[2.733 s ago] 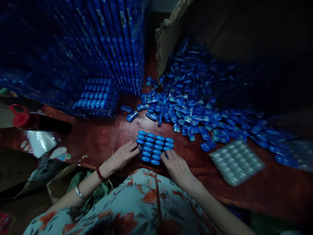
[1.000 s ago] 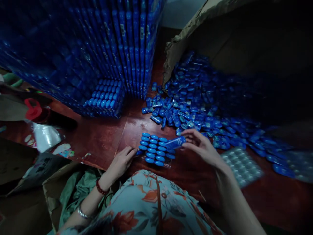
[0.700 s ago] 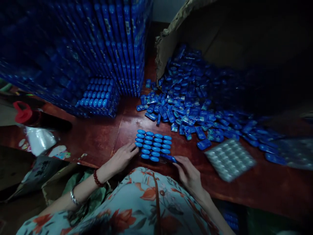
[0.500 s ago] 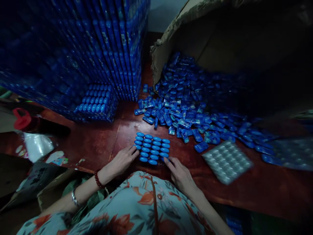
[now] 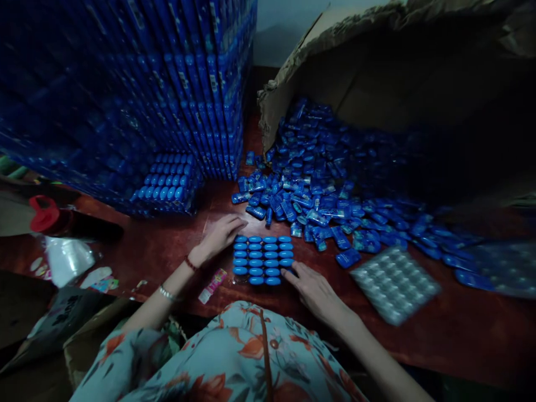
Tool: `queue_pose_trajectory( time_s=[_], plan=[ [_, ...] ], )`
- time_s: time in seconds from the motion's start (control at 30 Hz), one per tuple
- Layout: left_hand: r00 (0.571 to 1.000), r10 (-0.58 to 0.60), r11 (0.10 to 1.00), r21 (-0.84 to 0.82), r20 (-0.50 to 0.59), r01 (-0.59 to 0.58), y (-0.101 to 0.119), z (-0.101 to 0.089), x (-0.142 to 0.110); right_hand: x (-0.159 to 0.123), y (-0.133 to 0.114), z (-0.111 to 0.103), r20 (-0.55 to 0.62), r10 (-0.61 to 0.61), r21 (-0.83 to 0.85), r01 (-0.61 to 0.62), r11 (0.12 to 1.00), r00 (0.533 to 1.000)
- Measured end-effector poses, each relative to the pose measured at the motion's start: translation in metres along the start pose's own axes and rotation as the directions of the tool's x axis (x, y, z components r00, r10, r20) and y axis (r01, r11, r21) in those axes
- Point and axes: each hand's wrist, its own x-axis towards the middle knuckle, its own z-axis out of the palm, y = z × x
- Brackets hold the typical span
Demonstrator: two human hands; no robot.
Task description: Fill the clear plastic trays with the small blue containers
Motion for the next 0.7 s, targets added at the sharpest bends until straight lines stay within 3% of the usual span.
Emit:
queue_pose_trajectory(
  time_s=[0.1,0.17,0.3,0.4,0.5,0.6,0.7],
  plan=[
    [0.977,0.089,0.992,0.065,0.196,-0.104,-0.014,0.014,0.047,-0.002,-0.003,0.007,-0.022,0.03,-0.033,-0.031,0.999,0.999],
    [0.945,0.088,0.973,0.174,0.316,-0.149,-0.014,0.022,0.069,-0.003,-0.008,0.006,-0.03,0.037,-0.075,-0.039,0.996,0.999],
    [0.905,0.026,0.941,0.295,0.425,-0.165,-0.011,0.032,0.083,0.003,-0.008,-0.018,-0.094,0.046,-0.128,-0.058,0.99,0.995],
    [0.912,-0.003,0.954,0.274,0.409,-0.119,-0.017,0.032,0.071,0.028,0.006,-0.043,-0.157,0.1,-0.061,-0.111,0.992,0.983],
    [0.906,-0.13,0.969,0.245,0.403,0.03,-0.029,0.023,0.047,0.075,0.024,-0.054,-0.083,0.13,0.017,-0.129,0.991,0.988],
    [0.878,-0.28,0.948,0.256,0.389,0.189,-0.039,0.008,0.013,0.129,0.034,-0.048,0.035,-0.006,-0.061,0.008,0.998,0.999],
    [0.877,-0.348,0.932,0.223,0.33,0.286,-0.04,-0.008,-0.028,0.169,0.034,-0.035,0.084,-0.106,-0.186,0.12,0.975,0.991]
  ],
)
